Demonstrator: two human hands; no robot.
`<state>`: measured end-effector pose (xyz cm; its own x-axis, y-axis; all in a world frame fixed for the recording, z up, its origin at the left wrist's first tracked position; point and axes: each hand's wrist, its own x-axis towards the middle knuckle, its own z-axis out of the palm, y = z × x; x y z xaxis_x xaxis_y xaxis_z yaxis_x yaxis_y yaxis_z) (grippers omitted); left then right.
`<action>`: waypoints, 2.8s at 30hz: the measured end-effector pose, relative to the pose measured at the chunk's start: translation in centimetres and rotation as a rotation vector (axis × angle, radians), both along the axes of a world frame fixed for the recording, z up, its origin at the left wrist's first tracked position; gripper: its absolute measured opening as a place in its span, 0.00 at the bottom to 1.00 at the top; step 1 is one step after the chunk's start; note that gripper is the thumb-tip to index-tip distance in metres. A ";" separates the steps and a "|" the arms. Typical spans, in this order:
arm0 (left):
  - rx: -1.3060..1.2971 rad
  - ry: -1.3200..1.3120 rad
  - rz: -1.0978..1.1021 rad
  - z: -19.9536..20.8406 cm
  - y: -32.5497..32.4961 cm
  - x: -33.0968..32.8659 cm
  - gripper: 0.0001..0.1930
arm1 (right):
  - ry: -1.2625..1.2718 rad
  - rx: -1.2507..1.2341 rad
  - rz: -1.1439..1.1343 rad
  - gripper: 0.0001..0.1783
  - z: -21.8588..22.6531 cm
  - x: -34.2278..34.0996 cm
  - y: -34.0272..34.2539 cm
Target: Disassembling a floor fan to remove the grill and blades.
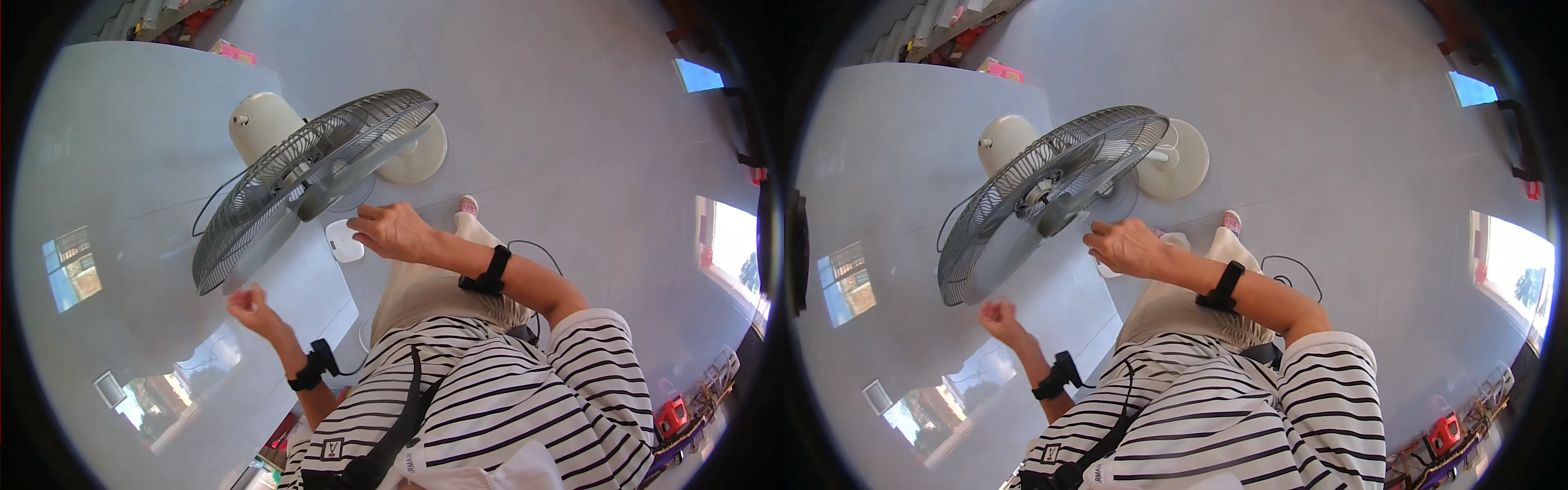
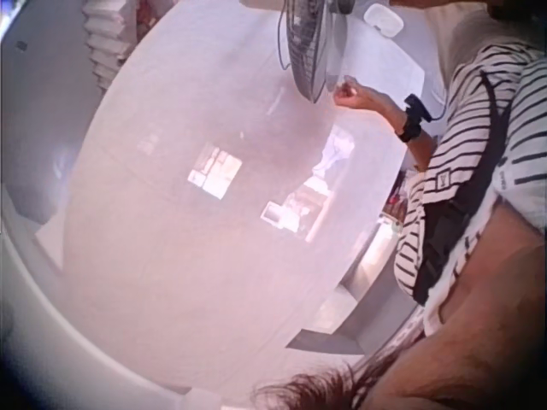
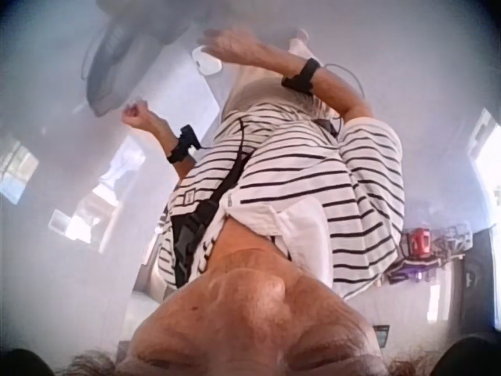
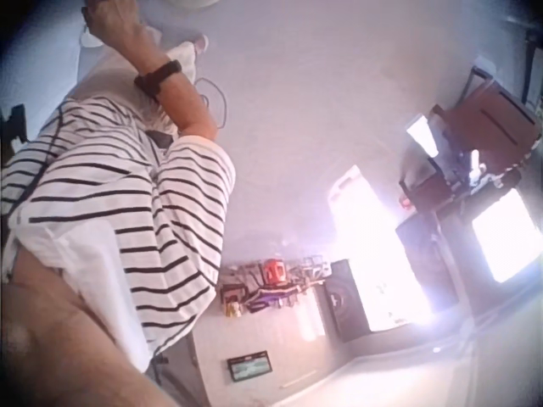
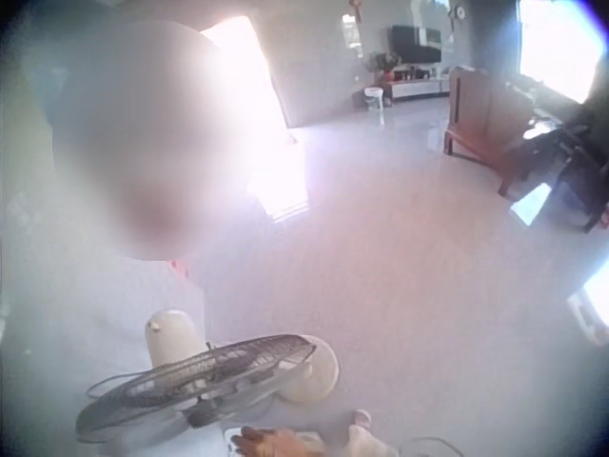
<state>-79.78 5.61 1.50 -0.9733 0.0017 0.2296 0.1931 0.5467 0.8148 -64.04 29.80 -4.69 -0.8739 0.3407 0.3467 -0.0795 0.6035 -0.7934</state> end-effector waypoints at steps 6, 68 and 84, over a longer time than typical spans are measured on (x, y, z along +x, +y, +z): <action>0.146 -0.288 -0.412 -1.4 7.6 6.6 0.21 | 0.118 -0.060 -0.148 0.21 5.1 -0.2 1.8; 0.269 -0.176 -0.415 -6.2 12.8 5.4 0.26 | -0.006 0.451 -0.112 0.30 2.3 -4.2 2.2; -0.176 0.261 -0.455 -1.5 13.1 4.8 0.24 | -0.091 0.166 -0.100 0.30 3.1 -4.3 1.7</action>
